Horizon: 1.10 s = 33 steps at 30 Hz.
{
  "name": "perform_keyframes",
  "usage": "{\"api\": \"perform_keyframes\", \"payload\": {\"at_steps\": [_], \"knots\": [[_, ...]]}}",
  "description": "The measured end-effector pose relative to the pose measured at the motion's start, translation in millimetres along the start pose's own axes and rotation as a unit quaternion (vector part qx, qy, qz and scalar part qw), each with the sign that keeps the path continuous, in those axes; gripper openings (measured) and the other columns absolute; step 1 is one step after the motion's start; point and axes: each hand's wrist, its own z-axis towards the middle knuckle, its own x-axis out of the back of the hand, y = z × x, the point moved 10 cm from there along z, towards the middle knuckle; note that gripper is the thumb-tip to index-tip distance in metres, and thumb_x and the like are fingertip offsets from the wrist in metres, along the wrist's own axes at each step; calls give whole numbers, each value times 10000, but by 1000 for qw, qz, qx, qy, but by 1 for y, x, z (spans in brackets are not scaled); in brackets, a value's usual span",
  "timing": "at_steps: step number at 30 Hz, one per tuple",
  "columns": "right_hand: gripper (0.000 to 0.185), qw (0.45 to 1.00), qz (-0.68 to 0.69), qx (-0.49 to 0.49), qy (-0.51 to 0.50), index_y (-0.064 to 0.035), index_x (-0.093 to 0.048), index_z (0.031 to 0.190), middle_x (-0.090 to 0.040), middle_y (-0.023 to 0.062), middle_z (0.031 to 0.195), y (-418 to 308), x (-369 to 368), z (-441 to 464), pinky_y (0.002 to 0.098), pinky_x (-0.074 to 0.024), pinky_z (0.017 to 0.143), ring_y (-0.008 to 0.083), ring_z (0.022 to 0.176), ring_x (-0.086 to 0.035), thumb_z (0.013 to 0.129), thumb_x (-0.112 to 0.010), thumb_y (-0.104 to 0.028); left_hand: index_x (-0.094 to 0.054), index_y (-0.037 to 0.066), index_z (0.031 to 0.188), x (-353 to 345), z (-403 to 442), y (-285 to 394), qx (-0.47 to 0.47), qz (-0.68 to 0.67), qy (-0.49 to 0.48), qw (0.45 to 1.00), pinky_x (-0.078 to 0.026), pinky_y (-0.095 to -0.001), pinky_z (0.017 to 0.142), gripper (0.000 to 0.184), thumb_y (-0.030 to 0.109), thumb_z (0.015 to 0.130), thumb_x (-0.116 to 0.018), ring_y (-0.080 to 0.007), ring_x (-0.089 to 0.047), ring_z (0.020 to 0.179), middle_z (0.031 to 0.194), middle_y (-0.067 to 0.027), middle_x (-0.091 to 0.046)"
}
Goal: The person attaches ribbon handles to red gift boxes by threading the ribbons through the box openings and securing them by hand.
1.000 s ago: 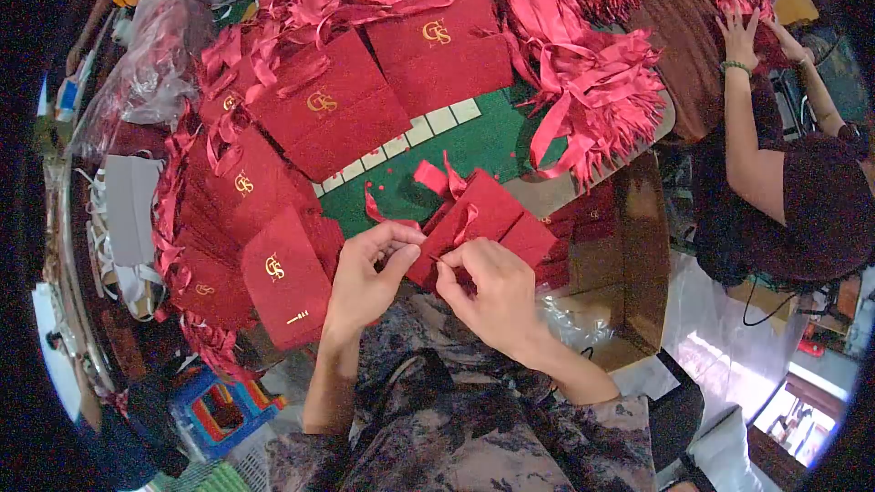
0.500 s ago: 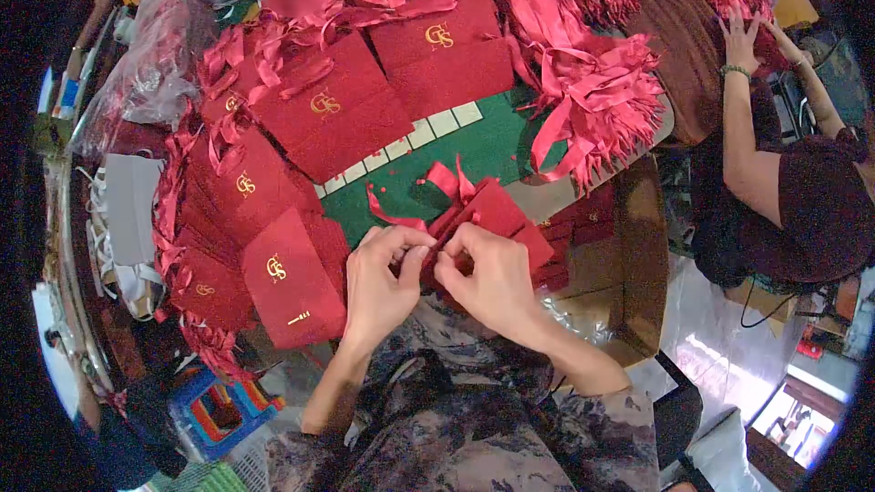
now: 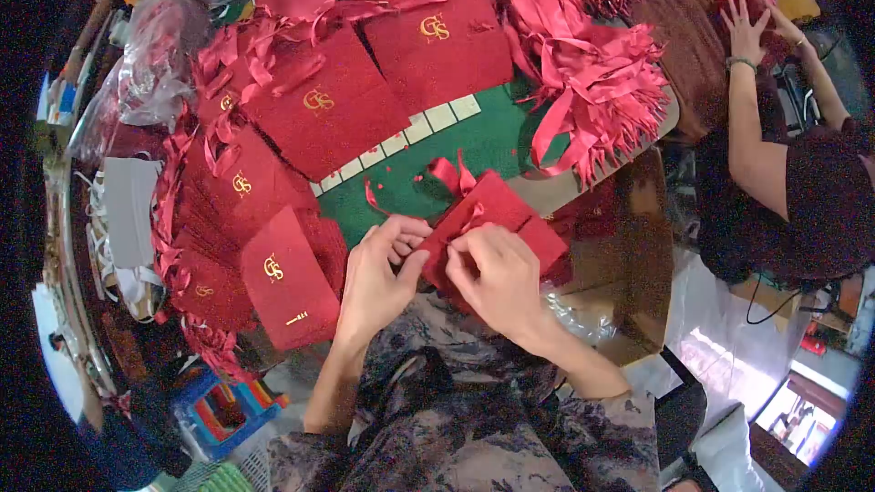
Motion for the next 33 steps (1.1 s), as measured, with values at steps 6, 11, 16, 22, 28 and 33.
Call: {"api": "perform_keyframes", "payload": {"at_steps": [6,11,16,22,28,33], "knots": [[144,1000,1,4,-26,-24,-616,826,-584,106,751,5,-2,-4,380,-477,626,287,686,-596,749,-736,-3,-656,16,1028,-7,3,-14,26,-7,-16,1000,-509,-277,666,211,-34,824,-676,-134,-631,714,832,-78,-691],[148,1000,6,1,-30,-27,-619,826,-590,99,764,7,-4,-5,386,-476,644,294,710,-595,743,-740,-8,-636,-13,980,-8,5,-16,77,-11,-27,997,-542,-359,721,187,-58,799,-645,-261,-676,768,884,-140,-696],[151,999,0,-1,-35,-30,-628,829,-593,98,766,6,-5,-4,390,-473,655,296,717,-592,739,-749,-26,-641,-21,984,-9,5,-17,64,3,-27,998,-529,-315,671,170,-45,816,-652,-195,-654,724,841,-123,-688],[147,999,-19,16,-41,-50,-625,802,-599,85,752,-1,-9,-2,404,-435,621,284,710,-591,737,-756,-65,-645,-26,982,-9,3,-14,29,-7,-14,999,-517,-280,640,148,-30,834,-660,-134,-635,690,818,-102,-689],[169,997,-15,-54,-56,-54,-563,771,-597,88,722,1,-9,1,418,-441,641,297,686,-607,748,-726,-94,-646,-10,948,-5,-3,5,-3,33,28,999,-525,-327,664,112,-13,836,-654,-204,-645,707,826,-114,-673],[192,993,0,-97,-69,-54,-542,768,-586,94,712,2,-13,0,418,-442,633,296,684,-607,742,-729,-89,-613,15,885,-5,-8,11,-25,48,60,997,-476,-440,708,84,-5,808,-639,-348,-597,781,847,-140,-660]]}}
